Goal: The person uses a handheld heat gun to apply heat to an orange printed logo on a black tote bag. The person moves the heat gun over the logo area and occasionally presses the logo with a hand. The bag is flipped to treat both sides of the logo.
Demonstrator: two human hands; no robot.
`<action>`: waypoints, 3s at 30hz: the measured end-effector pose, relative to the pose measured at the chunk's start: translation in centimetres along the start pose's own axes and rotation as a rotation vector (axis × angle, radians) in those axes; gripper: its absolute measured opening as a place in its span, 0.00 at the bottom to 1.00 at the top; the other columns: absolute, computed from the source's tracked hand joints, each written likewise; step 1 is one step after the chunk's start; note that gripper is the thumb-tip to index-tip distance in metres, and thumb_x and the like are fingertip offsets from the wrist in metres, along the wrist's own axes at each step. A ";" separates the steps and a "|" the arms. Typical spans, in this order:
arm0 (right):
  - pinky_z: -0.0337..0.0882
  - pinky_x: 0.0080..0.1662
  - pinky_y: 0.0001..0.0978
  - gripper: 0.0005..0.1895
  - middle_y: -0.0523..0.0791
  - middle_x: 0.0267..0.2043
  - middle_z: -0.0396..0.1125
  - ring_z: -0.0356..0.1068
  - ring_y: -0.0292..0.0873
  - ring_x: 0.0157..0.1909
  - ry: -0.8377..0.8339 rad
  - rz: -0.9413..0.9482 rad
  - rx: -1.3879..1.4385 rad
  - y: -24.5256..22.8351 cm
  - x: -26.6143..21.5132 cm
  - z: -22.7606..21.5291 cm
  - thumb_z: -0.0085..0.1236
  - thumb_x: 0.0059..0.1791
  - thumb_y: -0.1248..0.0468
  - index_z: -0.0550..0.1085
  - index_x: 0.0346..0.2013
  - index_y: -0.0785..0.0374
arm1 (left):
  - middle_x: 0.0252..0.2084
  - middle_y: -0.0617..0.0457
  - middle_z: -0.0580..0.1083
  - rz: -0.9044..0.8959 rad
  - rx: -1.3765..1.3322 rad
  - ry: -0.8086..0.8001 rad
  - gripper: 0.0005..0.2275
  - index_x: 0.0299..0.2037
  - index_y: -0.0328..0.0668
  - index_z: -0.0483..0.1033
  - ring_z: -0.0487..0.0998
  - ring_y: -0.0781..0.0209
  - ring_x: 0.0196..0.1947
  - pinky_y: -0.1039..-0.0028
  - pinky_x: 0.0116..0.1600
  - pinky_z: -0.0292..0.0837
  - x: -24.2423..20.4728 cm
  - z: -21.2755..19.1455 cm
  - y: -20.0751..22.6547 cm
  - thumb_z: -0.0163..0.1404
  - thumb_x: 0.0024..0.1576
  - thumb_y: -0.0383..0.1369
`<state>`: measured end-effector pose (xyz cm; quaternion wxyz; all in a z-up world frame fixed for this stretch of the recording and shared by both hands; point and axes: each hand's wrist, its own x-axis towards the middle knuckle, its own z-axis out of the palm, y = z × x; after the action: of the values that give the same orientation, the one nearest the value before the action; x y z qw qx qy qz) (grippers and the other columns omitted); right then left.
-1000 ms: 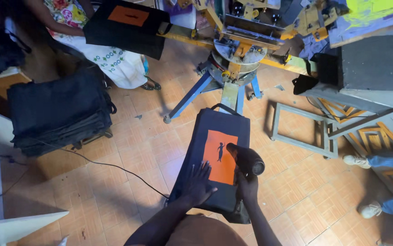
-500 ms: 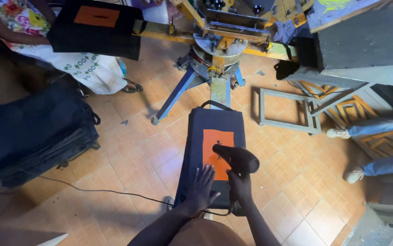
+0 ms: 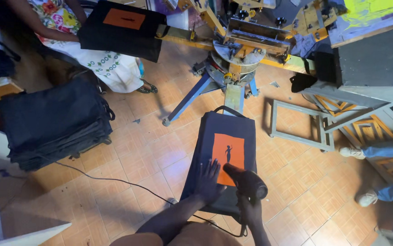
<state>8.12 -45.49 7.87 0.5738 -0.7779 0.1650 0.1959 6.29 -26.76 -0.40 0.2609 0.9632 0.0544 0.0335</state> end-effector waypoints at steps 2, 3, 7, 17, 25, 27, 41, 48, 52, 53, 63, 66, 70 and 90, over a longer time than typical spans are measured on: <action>0.64 0.29 0.37 0.13 0.54 0.23 0.70 0.65 0.46 0.23 -0.041 0.004 0.020 -0.4 -0.4 -0.6 0.59 0.44 0.67 0.82 0.40 0.71 | 0.80 0.44 0.45 0.003 0.047 0.097 0.41 0.76 0.39 0.49 0.40 0.45 0.80 0.44 0.76 0.27 -1.3 0.1 -0.6 0.37 0.58 0.58; 0.63 0.30 0.37 0.13 0.54 0.24 0.70 0.64 0.46 0.24 -0.077 0.009 0.044 -0.7 -0.4 -0.8 0.63 0.45 0.66 0.81 0.39 0.73 | 0.80 0.43 0.47 0.014 0.096 0.192 0.40 0.76 0.38 0.52 0.42 0.44 0.79 0.44 0.76 0.27 -1.8 0.2 -0.9 0.28 0.62 0.62; 0.60 0.30 0.38 0.13 0.48 0.20 0.67 0.64 0.42 0.22 -0.006 -0.051 -0.104 -1.8 -1.5 -2.2 0.62 0.44 0.57 0.76 0.24 0.66 | 0.81 0.45 0.43 -0.092 0.113 0.163 0.43 0.77 0.37 0.45 0.38 0.48 0.80 0.46 0.76 0.24 -3.3 1.6 -0.9 0.40 0.59 0.60; 0.67 0.38 0.41 0.16 0.48 0.31 0.72 0.68 0.41 0.36 -0.234 -0.169 -0.289 4.2 1.7 -8.2 0.58 0.42 0.55 0.79 0.37 0.64 | 0.79 0.43 0.51 -0.486 0.476 0.302 0.42 0.75 0.37 0.51 0.49 0.49 0.78 0.51 0.76 0.43 -7.4 5.6 1.7 0.35 0.61 0.64; 0.68 0.28 0.38 0.14 0.46 0.24 0.73 0.69 0.39 0.25 -0.279 -0.299 -0.204 6.1 0.6 -8.4 0.59 0.42 0.54 0.80 0.32 0.62 | 0.73 0.44 0.62 -0.186 0.201 0.257 0.29 0.67 0.42 0.65 0.58 0.44 0.73 0.48 0.74 0.47 -9.0 4.4 6.7 0.51 0.59 0.49; 0.66 0.27 0.36 0.12 0.48 0.21 0.68 0.65 0.41 0.23 -0.412 -0.281 -0.027 7.5 1.4 -8.4 0.58 0.45 0.58 0.76 0.34 0.65 | 0.54 0.50 0.72 -0.222 0.127 0.226 0.18 0.56 0.52 0.75 0.70 0.45 0.52 0.51 0.56 0.62 -9.1 3.8 7.7 0.53 0.55 0.43; 0.66 0.28 0.36 0.11 0.48 0.22 0.69 0.67 0.41 0.21 -0.307 -0.247 -0.060 5.4 -2.0 -8.8 0.54 0.42 0.59 0.73 0.30 0.65 | 0.51 0.46 0.73 -0.341 0.266 0.110 0.24 0.55 0.46 0.70 0.70 0.44 0.53 0.52 0.57 0.60 -8.4 4.1 6.9 0.50 0.56 0.53; 0.64 0.31 0.37 0.11 0.46 0.25 0.70 0.67 0.40 0.27 -0.203 -0.216 -0.090 5.0 -1.1 -8.0 0.57 0.44 0.57 0.77 0.31 0.63 | 0.55 0.46 0.73 -0.315 0.198 0.096 0.25 0.57 0.44 0.69 0.68 0.42 0.55 0.50 0.63 0.60 -8.3 4.5 6.5 0.53 0.55 0.50; 0.68 0.36 0.38 0.13 0.48 0.30 0.73 0.69 0.41 0.32 -0.247 -0.259 0.002 5.5 -0.3 -8.3 0.59 0.44 0.60 0.79 0.37 0.67 | 0.54 0.41 0.73 -0.169 0.169 0.178 0.28 0.61 0.37 0.69 0.71 0.39 0.56 0.47 0.64 0.58 -8.3 5.6 5.4 0.47 0.57 0.52; 0.65 0.32 0.37 0.11 0.47 0.25 0.70 0.66 0.40 0.28 -0.214 -0.205 -0.032 4.9 -1.0 -8.1 0.56 0.43 0.60 0.77 0.32 0.66 | 0.53 0.43 0.74 -0.219 0.198 0.114 0.27 0.60 0.40 0.69 0.72 0.41 0.55 0.49 0.63 0.59 -8.2 5.3 5.4 0.51 0.56 0.50; 0.67 0.25 0.33 0.06 0.49 0.21 0.63 0.63 0.40 0.23 -0.134 -0.139 0.135 5.2 -3.4 -4.6 0.53 0.45 0.66 0.71 0.28 0.67 | 0.62 0.38 0.67 0.002 0.253 0.069 0.29 0.62 0.38 0.69 0.63 0.36 0.64 0.40 0.69 0.51 -9.4 4.7 5.2 0.56 0.51 0.44; 0.69 0.25 0.34 0.11 0.51 0.26 0.65 0.64 0.42 0.22 -0.068 -0.015 0.288 3.7 -4.2 -2.3 0.54 0.48 0.68 0.69 0.43 0.68 | 0.67 0.33 0.64 0.051 0.219 0.058 0.32 0.62 0.37 0.68 0.62 0.31 0.66 0.42 0.72 0.47 -10.6 5.3 4.3 0.58 0.51 0.48; 0.82 0.38 0.53 0.22 0.63 0.47 0.69 0.73 0.56 0.39 -0.085 0.012 0.200 5.3 1.2 -1.1 0.66 0.48 0.66 0.72 0.55 0.71 | 0.72 0.41 0.60 0.034 0.114 -0.016 0.33 0.64 0.38 0.68 0.53 0.41 0.75 0.49 0.76 0.42 -10.3 1.1 3.8 0.58 0.50 0.47; 0.70 0.33 0.34 0.18 0.50 0.28 0.66 0.64 0.42 0.23 0.053 -0.212 0.127 -2.8 -4.6 2.7 0.62 0.46 0.66 0.74 0.49 0.67 | 0.81 0.41 0.40 0.084 0.117 -0.131 0.52 0.78 0.42 0.43 0.37 0.40 0.80 0.38 0.76 0.29 -12.1 -2.3 0.4 0.63 0.44 0.44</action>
<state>5.15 -41.93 11.70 0.6349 -0.7580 0.1089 0.1026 -5.91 -27.48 1.32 0.2056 0.9784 -0.0016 -0.0219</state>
